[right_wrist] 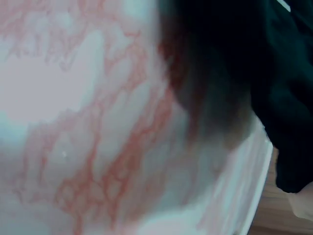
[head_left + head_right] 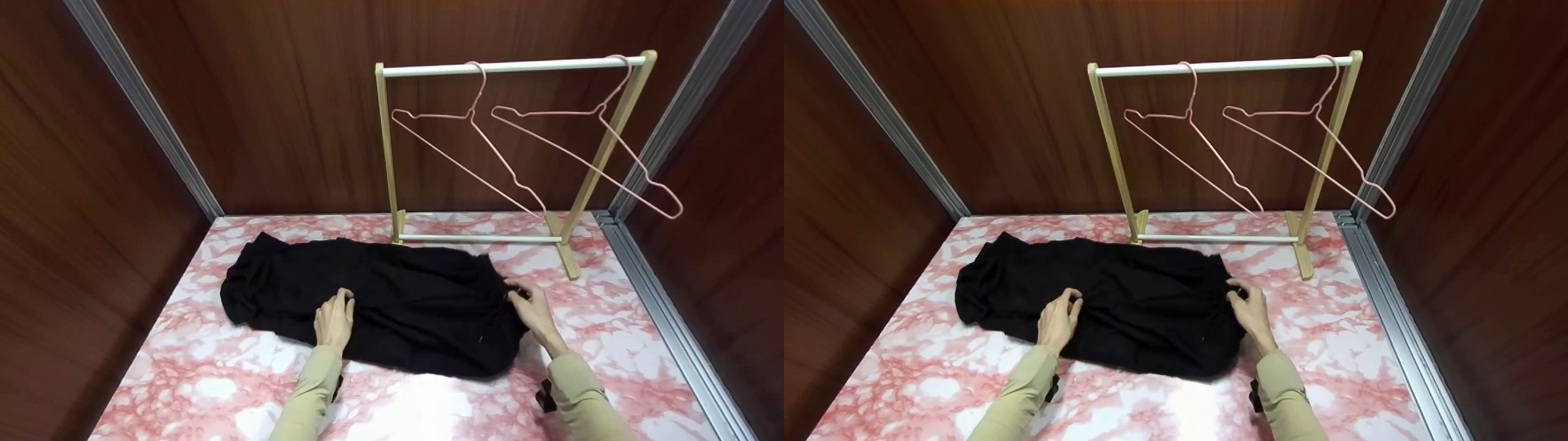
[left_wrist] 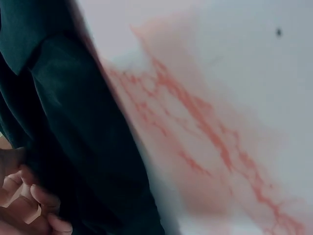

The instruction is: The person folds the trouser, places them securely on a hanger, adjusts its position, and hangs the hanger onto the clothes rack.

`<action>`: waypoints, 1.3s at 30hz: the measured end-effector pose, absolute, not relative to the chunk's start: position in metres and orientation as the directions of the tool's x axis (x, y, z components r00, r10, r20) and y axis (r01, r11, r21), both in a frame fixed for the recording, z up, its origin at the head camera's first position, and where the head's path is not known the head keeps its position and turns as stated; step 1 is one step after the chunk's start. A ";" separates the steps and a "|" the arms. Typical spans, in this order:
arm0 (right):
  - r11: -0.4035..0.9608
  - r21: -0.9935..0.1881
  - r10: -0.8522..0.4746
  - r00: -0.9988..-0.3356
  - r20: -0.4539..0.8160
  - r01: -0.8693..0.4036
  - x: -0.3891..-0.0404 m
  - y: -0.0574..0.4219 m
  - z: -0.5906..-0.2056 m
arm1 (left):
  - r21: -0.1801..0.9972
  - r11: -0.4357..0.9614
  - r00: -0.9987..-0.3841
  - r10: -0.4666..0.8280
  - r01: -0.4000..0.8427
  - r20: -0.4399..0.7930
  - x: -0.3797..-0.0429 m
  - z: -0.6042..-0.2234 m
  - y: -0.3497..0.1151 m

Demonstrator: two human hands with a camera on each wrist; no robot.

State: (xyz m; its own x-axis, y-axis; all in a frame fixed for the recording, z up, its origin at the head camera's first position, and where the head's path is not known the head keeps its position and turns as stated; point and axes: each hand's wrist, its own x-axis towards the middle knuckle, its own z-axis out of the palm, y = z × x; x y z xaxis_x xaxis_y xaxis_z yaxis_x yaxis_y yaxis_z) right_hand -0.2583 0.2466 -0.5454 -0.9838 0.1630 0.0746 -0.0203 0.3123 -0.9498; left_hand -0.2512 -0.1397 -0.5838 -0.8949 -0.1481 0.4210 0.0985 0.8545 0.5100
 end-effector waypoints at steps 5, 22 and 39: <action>0.362 -0.914 0.198 -0.943 0.266 -0.182 -0.249 0.252 -0.531 | 0.531 0.838 -0.882 -0.149 0.127 0.447 -0.252 -0.579 -0.137; 0.548 -0.825 0.320 -0.876 0.360 -0.139 -0.225 0.305 -0.525 | 0.607 0.738 -0.892 -0.015 0.295 0.451 -0.257 -0.567 -0.126; 0.769 -0.623 0.137 -0.989 -0.060 0.144 -0.228 0.330 -0.550 | 0.724 0.648 -0.868 -0.475 -0.236 0.141 -0.264 -0.577 -0.194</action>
State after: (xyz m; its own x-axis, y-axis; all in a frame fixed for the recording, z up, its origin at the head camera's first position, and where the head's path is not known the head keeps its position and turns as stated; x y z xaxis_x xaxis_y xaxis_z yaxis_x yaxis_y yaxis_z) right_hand -0.2282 0.3300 -0.5504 -0.9888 0.1369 -0.0602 0.1444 0.7690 -0.6227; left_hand -0.2639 -0.1937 -0.5772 -0.8685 -0.4751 0.1415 -0.2363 0.6477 0.7243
